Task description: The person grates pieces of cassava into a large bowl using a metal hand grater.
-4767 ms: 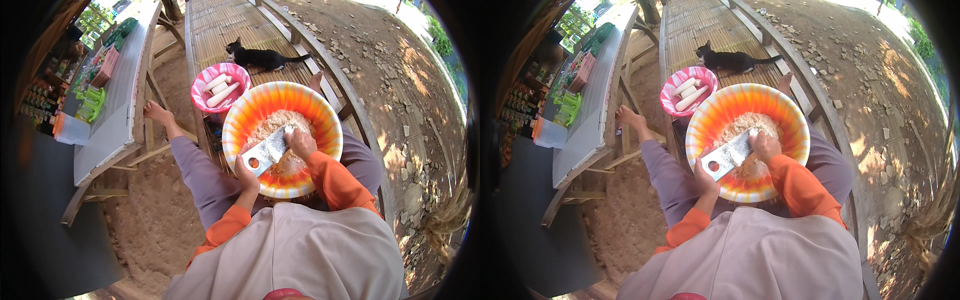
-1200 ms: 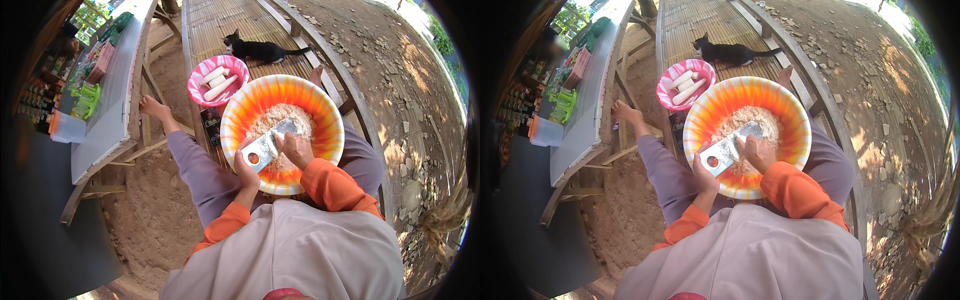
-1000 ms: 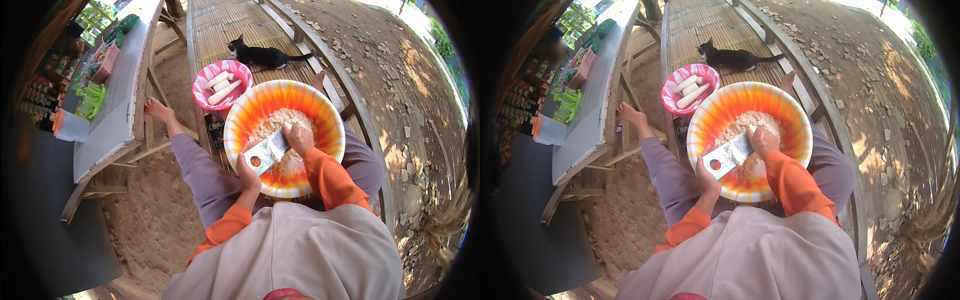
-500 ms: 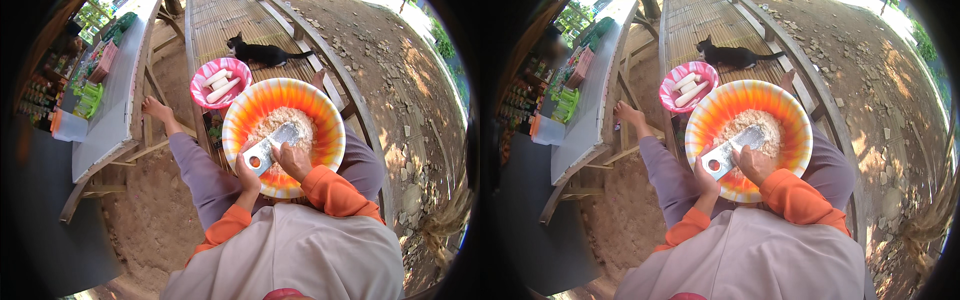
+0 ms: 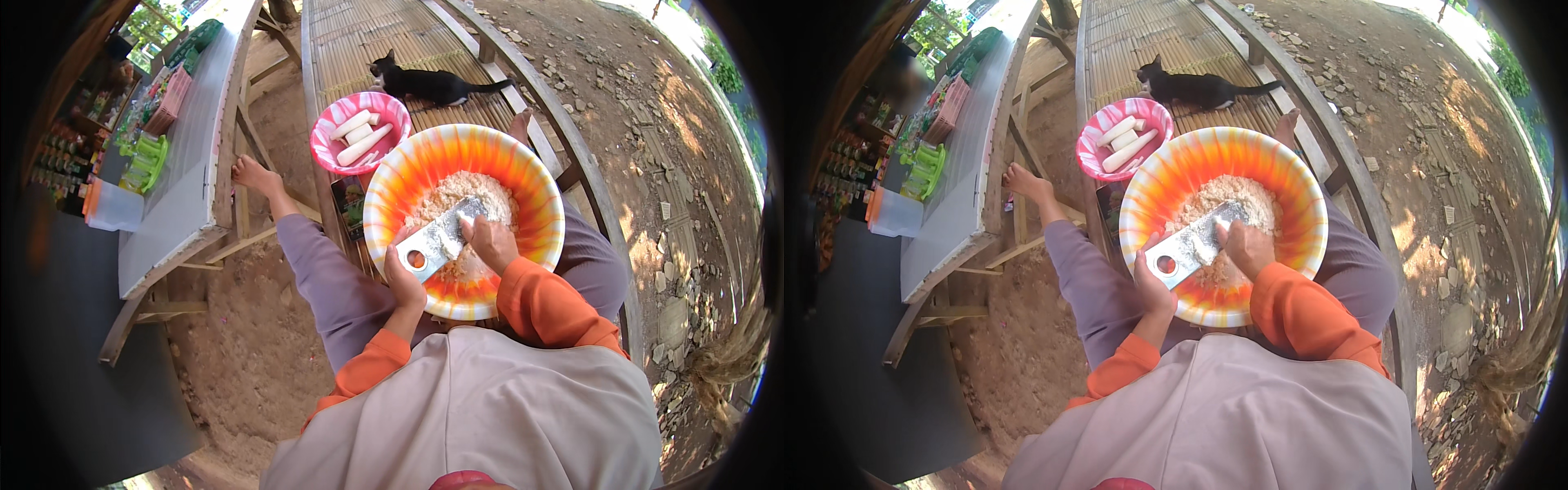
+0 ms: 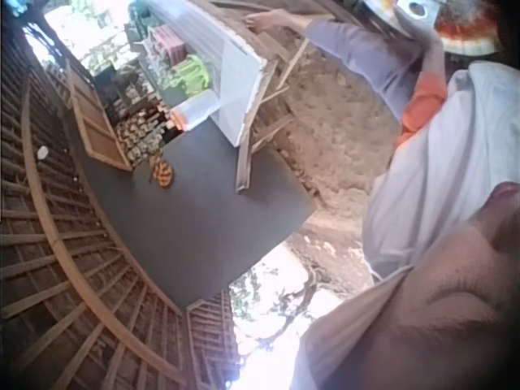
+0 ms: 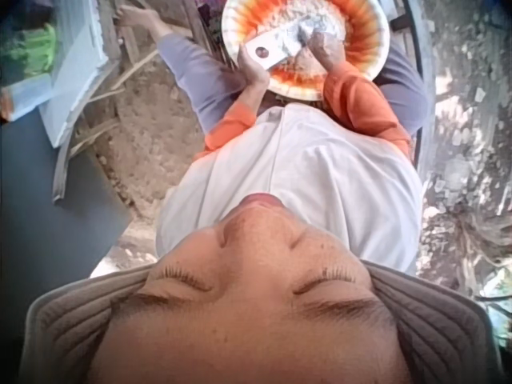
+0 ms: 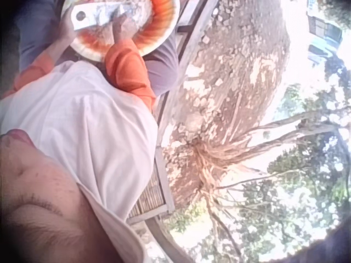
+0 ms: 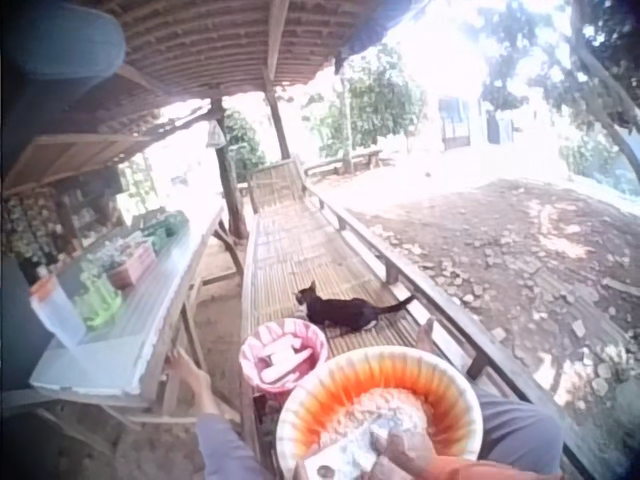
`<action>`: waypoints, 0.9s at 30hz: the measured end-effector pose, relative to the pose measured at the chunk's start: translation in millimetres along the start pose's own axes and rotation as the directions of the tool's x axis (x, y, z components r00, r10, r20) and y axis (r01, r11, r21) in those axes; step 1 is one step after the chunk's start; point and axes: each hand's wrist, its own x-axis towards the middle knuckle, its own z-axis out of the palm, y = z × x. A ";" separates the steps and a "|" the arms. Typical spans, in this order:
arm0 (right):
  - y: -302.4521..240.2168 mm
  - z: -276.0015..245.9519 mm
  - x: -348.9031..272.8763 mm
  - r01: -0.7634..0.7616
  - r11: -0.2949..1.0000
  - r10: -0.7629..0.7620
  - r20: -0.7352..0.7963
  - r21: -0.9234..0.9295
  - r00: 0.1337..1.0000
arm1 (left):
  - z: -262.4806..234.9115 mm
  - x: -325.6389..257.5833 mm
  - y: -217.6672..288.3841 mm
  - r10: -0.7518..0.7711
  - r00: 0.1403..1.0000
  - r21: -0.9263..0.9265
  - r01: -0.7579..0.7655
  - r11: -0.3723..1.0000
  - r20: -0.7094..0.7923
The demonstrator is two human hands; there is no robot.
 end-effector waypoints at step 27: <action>-4.0 -3.2 11.1 -0.072 0.997 0.072 0.000 0.021 0.997 | -1.2 -2.2 -0.1 0.016 1.000 0.019 -0.016 1.000 0.004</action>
